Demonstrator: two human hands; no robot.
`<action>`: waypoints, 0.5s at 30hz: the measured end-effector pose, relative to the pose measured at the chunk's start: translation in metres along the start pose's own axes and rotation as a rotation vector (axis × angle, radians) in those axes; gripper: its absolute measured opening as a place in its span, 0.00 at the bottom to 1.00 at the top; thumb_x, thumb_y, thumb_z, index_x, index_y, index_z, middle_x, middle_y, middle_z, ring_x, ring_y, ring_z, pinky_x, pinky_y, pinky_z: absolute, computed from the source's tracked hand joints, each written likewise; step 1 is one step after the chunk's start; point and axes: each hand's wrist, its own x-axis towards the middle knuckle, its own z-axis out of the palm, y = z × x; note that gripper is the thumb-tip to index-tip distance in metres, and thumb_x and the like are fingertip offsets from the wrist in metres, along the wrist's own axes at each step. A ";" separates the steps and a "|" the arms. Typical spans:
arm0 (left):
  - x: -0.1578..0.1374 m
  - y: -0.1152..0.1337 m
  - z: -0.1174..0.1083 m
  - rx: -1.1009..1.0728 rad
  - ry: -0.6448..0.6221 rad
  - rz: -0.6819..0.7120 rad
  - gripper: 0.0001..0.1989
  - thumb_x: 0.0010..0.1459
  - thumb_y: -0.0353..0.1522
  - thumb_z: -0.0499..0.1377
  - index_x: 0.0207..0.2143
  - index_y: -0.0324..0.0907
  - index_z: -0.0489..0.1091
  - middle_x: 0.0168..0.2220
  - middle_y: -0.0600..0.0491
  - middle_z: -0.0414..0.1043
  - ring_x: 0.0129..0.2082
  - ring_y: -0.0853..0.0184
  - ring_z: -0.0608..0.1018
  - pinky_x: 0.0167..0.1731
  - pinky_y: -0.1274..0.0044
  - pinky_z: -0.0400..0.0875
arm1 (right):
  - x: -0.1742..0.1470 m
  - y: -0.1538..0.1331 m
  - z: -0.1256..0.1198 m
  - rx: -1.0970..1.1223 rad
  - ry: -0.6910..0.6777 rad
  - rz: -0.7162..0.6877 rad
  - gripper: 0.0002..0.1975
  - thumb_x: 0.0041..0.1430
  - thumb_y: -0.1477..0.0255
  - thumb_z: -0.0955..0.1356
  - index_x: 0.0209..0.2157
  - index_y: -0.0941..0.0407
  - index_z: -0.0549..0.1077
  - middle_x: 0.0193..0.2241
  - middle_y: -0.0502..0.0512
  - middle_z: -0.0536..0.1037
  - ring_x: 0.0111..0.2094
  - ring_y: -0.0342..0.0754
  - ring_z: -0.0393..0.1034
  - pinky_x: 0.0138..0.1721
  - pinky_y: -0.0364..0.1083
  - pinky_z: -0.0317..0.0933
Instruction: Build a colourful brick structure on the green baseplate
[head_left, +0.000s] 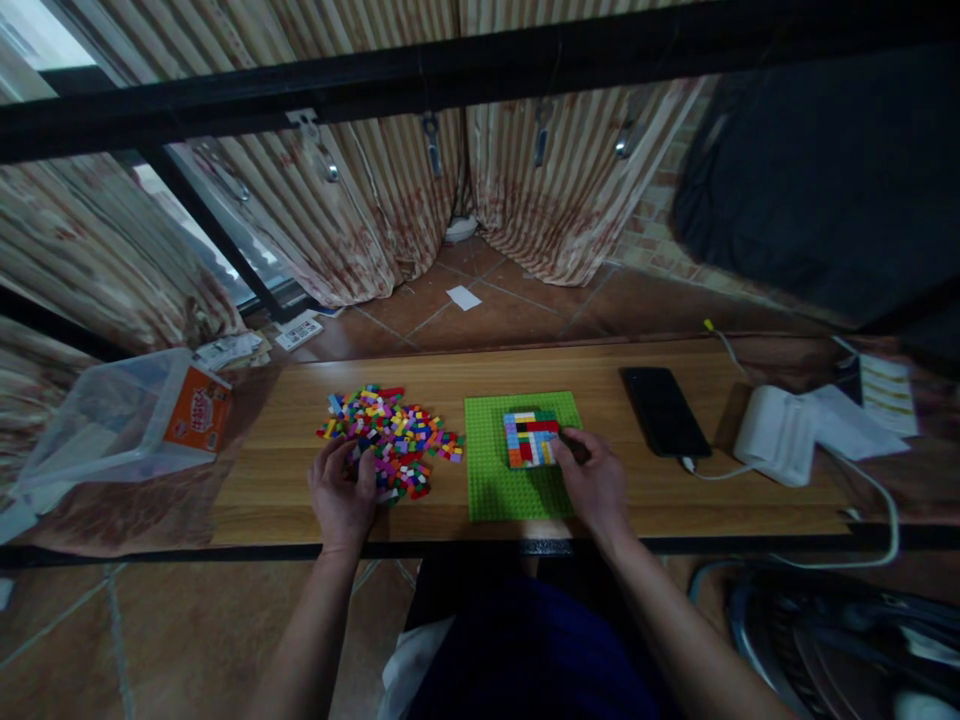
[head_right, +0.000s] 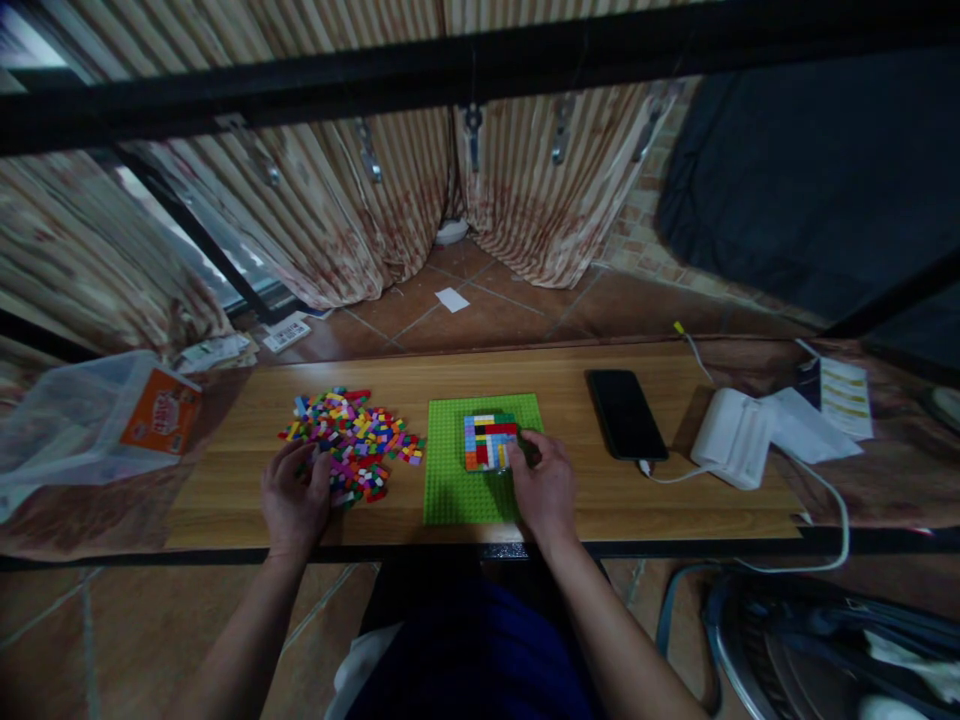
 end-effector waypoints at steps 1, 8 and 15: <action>0.000 0.000 0.000 0.002 -0.002 -0.001 0.13 0.57 0.39 0.59 0.39 0.39 0.72 0.46 0.42 0.74 0.48 0.56 0.75 0.50 0.64 0.68 | -0.001 -0.001 0.001 -0.008 0.002 -0.009 0.25 0.57 0.53 0.65 0.42 0.60 0.77 0.38 0.64 0.78 0.33 0.51 0.71 0.38 0.52 0.64; -0.001 -0.001 0.000 0.013 -0.016 -0.027 0.13 0.57 0.39 0.59 0.39 0.39 0.72 0.46 0.42 0.74 0.48 0.56 0.75 0.50 0.63 0.68 | -0.006 -0.006 0.004 -0.030 0.024 -0.072 0.23 0.60 0.55 0.63 0.41 0.59 0.76 0.38 0.64 0.78 0.37 0.54 0.71 0.41 0.53 0.64; -0.002 0.000 0.000 0.007 -0.005 -0.023 0.13 0.57 0.39 0.59 0.39 0.39 0.72 0.46 0.42 0.73 0.49 0.56 0.74 0.51 0.63 0.67 | -0.009 -0.005 0.010 -0.081 0.032 -0.108 0.21 0.62 0.58 0.61 0.43 0.60 0.74 0.38 0.65 0.78 0.39 0.55 0.71 0.42 0.54 0.63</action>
